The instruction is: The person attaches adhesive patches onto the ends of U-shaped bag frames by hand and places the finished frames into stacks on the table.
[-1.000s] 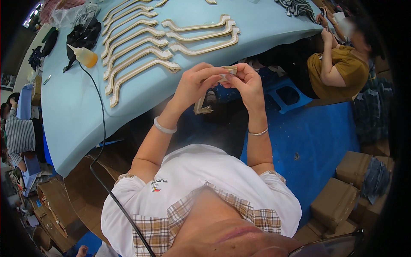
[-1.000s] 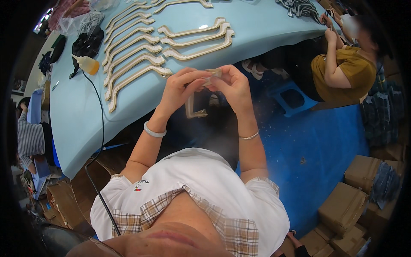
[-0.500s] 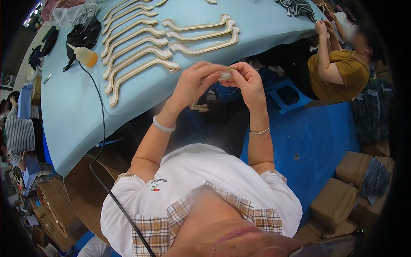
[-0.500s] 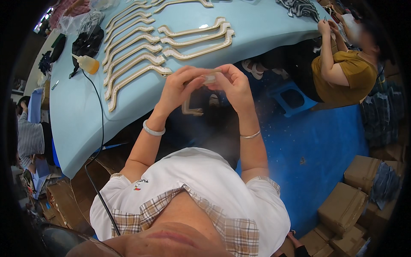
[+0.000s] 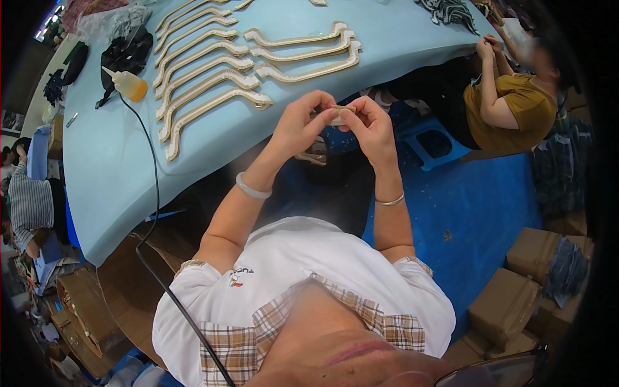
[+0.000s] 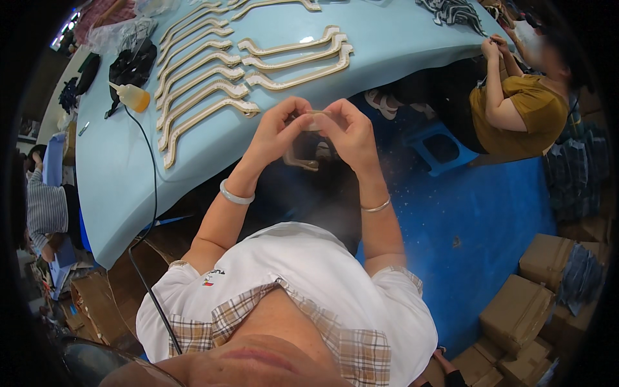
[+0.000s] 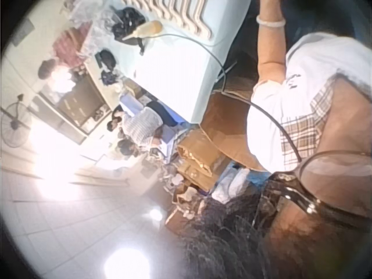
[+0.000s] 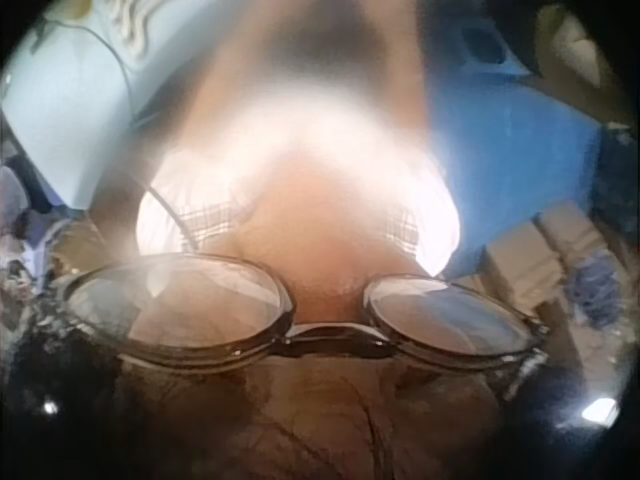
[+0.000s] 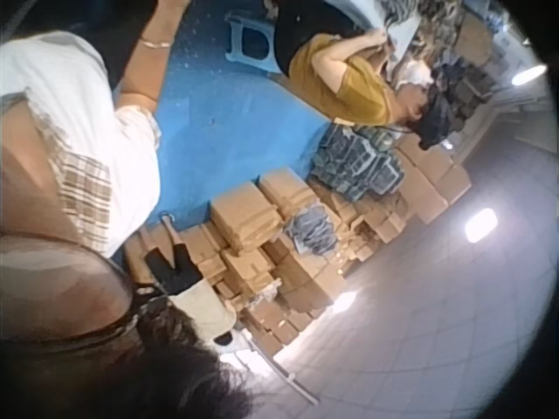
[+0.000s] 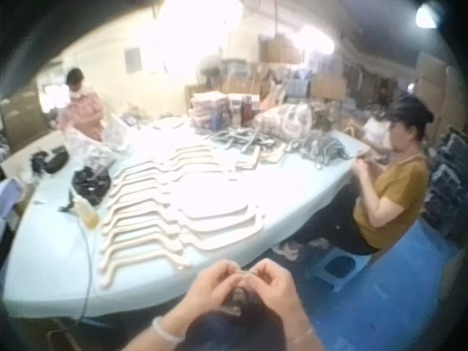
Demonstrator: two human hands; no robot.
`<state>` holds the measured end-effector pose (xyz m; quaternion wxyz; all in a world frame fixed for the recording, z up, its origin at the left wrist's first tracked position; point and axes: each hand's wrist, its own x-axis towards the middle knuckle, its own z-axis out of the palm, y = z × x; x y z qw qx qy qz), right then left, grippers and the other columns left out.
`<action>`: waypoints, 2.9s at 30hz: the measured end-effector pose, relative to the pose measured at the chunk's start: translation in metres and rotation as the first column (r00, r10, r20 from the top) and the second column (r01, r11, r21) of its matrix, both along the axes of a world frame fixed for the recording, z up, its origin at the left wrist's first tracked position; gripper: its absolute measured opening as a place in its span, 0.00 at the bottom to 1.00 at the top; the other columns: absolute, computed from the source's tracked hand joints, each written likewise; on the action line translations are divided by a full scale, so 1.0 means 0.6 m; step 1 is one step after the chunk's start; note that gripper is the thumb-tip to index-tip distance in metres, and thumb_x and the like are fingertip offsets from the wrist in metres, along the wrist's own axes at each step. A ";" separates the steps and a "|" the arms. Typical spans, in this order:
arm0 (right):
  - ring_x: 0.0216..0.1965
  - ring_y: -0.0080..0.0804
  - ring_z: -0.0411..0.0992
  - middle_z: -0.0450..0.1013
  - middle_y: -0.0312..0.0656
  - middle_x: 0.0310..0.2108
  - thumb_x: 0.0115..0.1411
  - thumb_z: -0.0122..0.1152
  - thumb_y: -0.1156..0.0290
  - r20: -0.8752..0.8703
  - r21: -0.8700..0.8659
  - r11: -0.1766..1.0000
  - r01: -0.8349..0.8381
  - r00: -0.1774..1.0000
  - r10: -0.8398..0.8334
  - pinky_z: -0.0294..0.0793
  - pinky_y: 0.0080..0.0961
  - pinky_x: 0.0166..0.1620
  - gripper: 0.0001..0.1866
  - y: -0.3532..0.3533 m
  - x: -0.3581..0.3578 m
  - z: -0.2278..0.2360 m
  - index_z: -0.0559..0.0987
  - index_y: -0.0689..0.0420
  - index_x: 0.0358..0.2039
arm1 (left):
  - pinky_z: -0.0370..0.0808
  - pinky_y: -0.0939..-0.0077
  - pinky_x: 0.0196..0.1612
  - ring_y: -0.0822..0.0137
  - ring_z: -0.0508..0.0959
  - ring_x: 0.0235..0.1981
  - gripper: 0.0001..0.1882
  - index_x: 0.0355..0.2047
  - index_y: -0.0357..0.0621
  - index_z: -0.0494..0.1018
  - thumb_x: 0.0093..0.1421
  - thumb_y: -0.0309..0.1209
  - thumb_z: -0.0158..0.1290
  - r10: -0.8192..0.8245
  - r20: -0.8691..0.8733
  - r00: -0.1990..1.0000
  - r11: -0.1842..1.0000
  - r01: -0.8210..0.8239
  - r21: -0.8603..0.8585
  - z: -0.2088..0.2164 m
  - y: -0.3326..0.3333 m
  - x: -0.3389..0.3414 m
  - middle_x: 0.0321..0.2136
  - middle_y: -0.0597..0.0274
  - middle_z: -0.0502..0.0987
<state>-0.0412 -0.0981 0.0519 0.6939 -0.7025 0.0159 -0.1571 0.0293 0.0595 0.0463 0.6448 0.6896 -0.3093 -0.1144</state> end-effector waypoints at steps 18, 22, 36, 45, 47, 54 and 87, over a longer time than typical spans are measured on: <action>0.26 0.16 0.69 0.73 0.34 0.23 0.57 0.61 0.75 -0.015 0.069 0.994 -0.089 0.996 0.090 0.70 0.14 0.32 0.05 -0.015 -0.002 -0.007 0.76 0.63 0.28 | 0.65 0.86 0.30 0.82 0.68 0.27 0.11 0.33 0.37 0.73 0.60 0.34 0.55 -0.163 -0.248 0.955 0.987 0.160 -0.032 0.010 0.012 0.003 0.26 0.72 0.72; 0.25 0.14 0.67 0.72 0.32 0.23 0.57 0.61 0.75 -0.041 0.136 0.986 -0.093 0.994 0.100 0.67 0.12 0.30 0.05 -0.013 0.001 0.002 0.76 0.63 0.27 | 0.66 0.86 0.30 0.82 0.69 0.27 0.11 0.34 0.37 0.74 0.60 0.34 0.55 -0.176 -0.277 0.945 0.984 0.162 -0.075 0.011 0.010 0.009 0.26 0.70 0.73; 0.21 0.11 0.66 0.72 0.32 0.17 0.54 0.65 0.75 0.138 -0.161 0.956 0.246 0.964 -0.225 0.64 0.11 0.25 0.08 -0.016 -0.007 0.020 0.75 0.63 0.23 | 0.71 0.82 0.31 0.76 0.74 0.28 0.09 0.35 0.38 0.74 0.56 0.29 0.58 0.132 0.289 0.948 0.990 -0.113 -0.082 0.027 -0.026 0.004 0.30 0.65 0.75; 0.24 0.30 0.73 0.74 0.40 0.24 0.49 0.68 0.75 0.502 -0.537 0.620 0.571 0.808 -0.310 0.72 0.23 0.28 0.07 0.026 -0.022 0.078 0.77 0.59 0.26 | 0.75 0.80 0.37 0.75 0.77 0.35 0.13 0.42 0.36 0.75 0.61 0.31 0.54 -0.009 -0.075 0.997 0.966 -0.011 -0.258 0.059 -0.040 -0.031 0.35 0.61 0.78; 0.28 0.35 0.74 0.75 0.39 0.29 0.47 0.68 0.75 0.586 -0.628 0.484 0.609 0.780 -0.221 0.73 0.27 0.31 0.09 0.033 -0.022 0.078 0.78 0.59 0.30 | 0.75 0.81 0.37 0.75 0.77 0.34 0.13 0.42 0.35 0.75 0.61 0.31 0.54 -0.001 -0.070 0.998 0.972 -0.016 -0.236 0.069 -0.039 -0.026 0.34 0.60 0.78; 0.32 0.33 0.74 0.76 0.41 0.34 0.49 0.65 0.77 0.423 -0.526 0.741 0.416 0.885 -0.197 0.75 0.25 0.32 0.11 0.021 -0.027 0.101 0.80 0.58 0.36 | 0.75 0.84 0.34 0.79 0.76 0.31 0.12 0.39 0.36 0.76 0.63 0.32 0.52 -0.005 -0.102 0.995 0.971 -0.020 -0.238 0.077 -0.029 0.025 0.30 0.64 0.79; 0.28 0.17 0.72 0.76 0.34 0.28 0.53 0.67 0.74 0.472 0.027 0.994 0.106 0.875 -0.107 0.69 0.12 0.32 0.08 -0.238 0.143 0.274 0.78 0.59 0.34 | 0.71 0.69 0.52 0.59 0.71 0.53 0.35 0.59 0.43 0.61 0.66 0.58 0.29 -0.424 -0.281 0.861 0.899 0.364 -0.243 0.089 0.000 0.164 0.53 0.50 0.69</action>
